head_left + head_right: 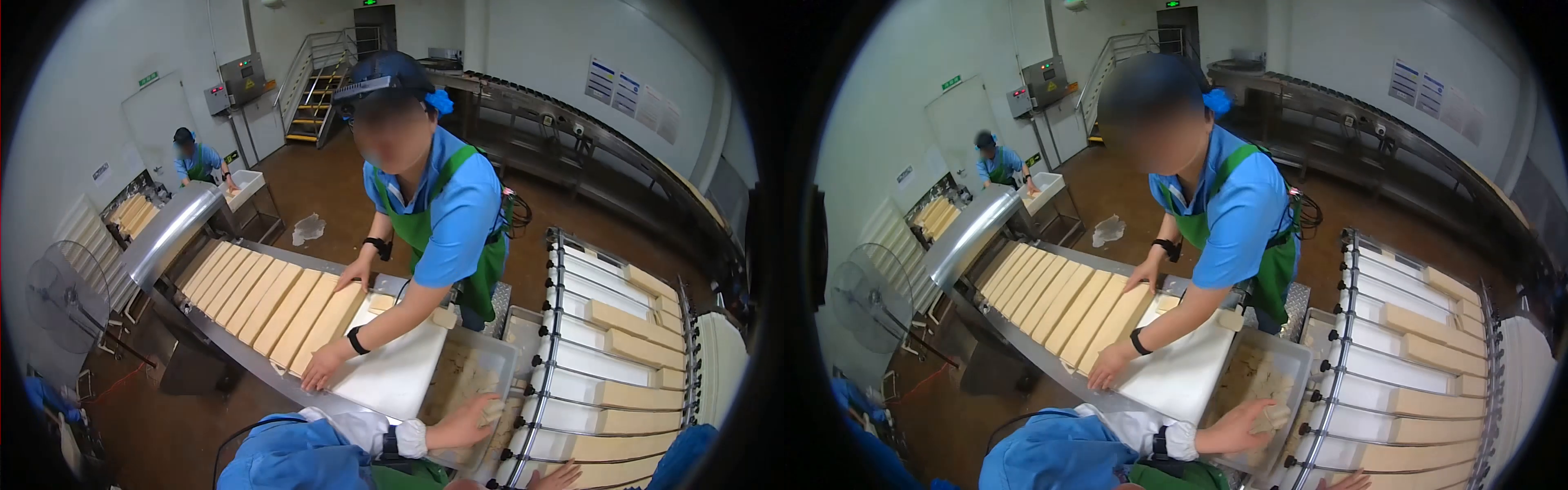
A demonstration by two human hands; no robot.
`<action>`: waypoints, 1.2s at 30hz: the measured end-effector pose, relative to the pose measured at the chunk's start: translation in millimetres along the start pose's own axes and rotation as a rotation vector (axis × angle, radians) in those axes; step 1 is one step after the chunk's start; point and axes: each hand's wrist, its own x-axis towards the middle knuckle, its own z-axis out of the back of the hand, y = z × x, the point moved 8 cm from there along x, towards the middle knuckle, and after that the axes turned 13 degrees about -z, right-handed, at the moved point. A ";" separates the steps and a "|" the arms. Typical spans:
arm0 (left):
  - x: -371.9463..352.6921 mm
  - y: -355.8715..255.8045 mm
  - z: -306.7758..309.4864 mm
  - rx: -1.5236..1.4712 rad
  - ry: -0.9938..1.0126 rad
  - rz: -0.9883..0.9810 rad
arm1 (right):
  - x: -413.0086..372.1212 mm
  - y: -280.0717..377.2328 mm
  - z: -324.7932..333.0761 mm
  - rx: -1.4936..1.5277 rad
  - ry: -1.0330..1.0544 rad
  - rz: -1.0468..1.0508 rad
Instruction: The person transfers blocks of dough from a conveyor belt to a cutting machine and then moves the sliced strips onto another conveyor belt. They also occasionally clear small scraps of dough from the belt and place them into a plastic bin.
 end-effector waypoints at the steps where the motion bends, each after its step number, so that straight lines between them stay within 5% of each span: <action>1: -7.2 7.0 14.3 0.073 -0.031 -0.049 | -0.3 -3.1 -8.3 0.051 -0.014 -0.001; 3: -24.8 25.1 36.6 -0.009 -0.079 0.035 | 2.4 -1.0 -9.1 0.202 -0.114 0.021; 7: -54.1 56.5 75.2 -0.028 -0.141 0.065 | 19.4 59.6 40.5 0.127 0.317 0.022; 10: -69.1 65.3 89.8 -0.079 -0.177 0.066 | -6.0 117.8 100.5 0.294 0.344 0.147; 13: -73.8 62.9 97.7 -0.095 -0.143 0.113 | -28.2 135.6 71.9 0.333 0.333 0.138; 22: -81.6 61.6 104.5 -0.118 -0.116 -0.010 | -43.2 144.6 81.1 0.367 0.098 0.163; 31: -80.9 51.1 105.9 -0.003 0.036 0.035 | -47.2 140.6 82.3 0.340 0.144 0.076; 36: -76.4 58.5 94.8 -0.006 0.125 0.162 | -33.5 136.8 113.8 0.419 0.332 -0.080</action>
